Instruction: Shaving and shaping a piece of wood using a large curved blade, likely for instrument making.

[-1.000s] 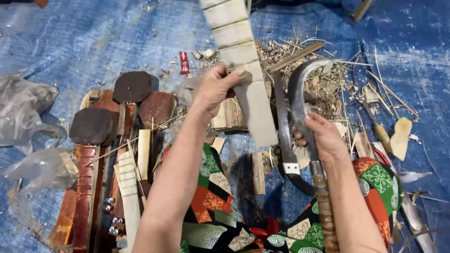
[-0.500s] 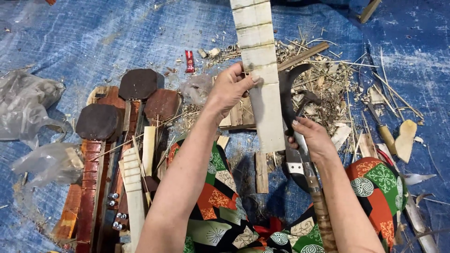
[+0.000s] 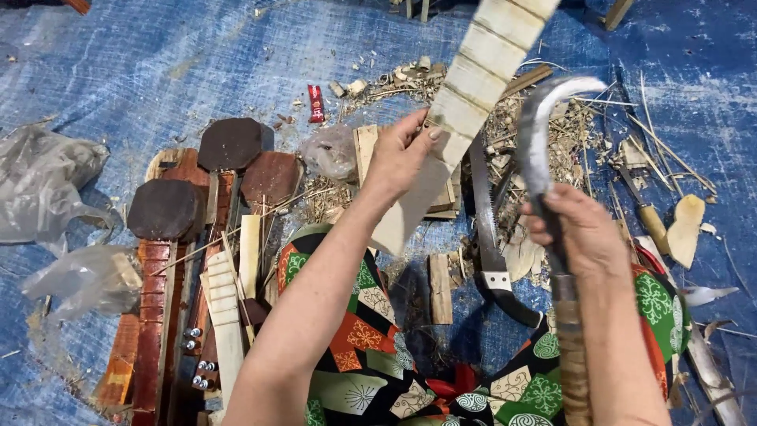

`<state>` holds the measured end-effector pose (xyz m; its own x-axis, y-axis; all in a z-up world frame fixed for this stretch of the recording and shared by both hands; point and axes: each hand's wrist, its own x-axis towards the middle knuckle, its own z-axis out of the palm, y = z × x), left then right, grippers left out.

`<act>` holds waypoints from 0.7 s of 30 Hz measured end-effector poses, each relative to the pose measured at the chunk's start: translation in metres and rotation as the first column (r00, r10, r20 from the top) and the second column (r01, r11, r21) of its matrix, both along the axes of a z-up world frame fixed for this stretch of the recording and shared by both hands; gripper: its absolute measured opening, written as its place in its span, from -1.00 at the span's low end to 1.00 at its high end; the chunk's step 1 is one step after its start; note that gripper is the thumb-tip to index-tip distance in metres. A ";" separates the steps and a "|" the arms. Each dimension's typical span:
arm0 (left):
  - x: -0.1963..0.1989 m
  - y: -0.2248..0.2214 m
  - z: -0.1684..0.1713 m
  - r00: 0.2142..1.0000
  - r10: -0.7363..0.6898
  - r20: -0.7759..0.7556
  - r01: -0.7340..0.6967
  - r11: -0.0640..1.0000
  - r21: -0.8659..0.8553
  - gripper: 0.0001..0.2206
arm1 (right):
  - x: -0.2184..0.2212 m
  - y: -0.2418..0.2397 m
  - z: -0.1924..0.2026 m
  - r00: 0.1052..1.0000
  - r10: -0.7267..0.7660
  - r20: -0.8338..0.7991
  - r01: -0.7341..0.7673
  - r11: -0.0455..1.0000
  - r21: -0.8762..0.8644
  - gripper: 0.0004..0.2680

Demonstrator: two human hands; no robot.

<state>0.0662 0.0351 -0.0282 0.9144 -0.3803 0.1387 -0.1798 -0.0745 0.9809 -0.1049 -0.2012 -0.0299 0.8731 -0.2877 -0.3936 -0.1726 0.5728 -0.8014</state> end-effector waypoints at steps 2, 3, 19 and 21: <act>-0.004 0.001 0.001 0.995 0.025 0.100 -0.032 0.996 0.077 -0.58 | -0.015 -0.005 0.014 0.989 0.031 0.147 -0.036 0.999 0.036 -0.82; -0.007 0.002 0.002 0.979 0.040 0.198 -0.071 0.986 0.150 -0.57 | -0.023 -0.007 0.020 0.956 0.056 0.289 -0.079 0.995 0.068 -0.84; -0.063 -0.002 0.015 0.916 -0.231 0.329 0.168 0.963 0.209 -0.79 | -0.059 0.077 0.025 0.968 0.138 0.208 -0.131 0.990 -0.045 -0.84; -0.062 0.002 0.021 0.898 -0.194 0.396 0.130 0.974 0.183 -0.78 | -0.058 0.076 0.023 0.970 0.124 0.209 -0.116 0.992 -0.047 -0.79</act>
<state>0.0043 0.0372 -0.0075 0.7132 -0.5635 0.4169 -0.5841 -0.1490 0.7979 -0.1627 -0.1254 -0.0067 0.9644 -0.1859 -0.1882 -0.0630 0.5297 -0.8459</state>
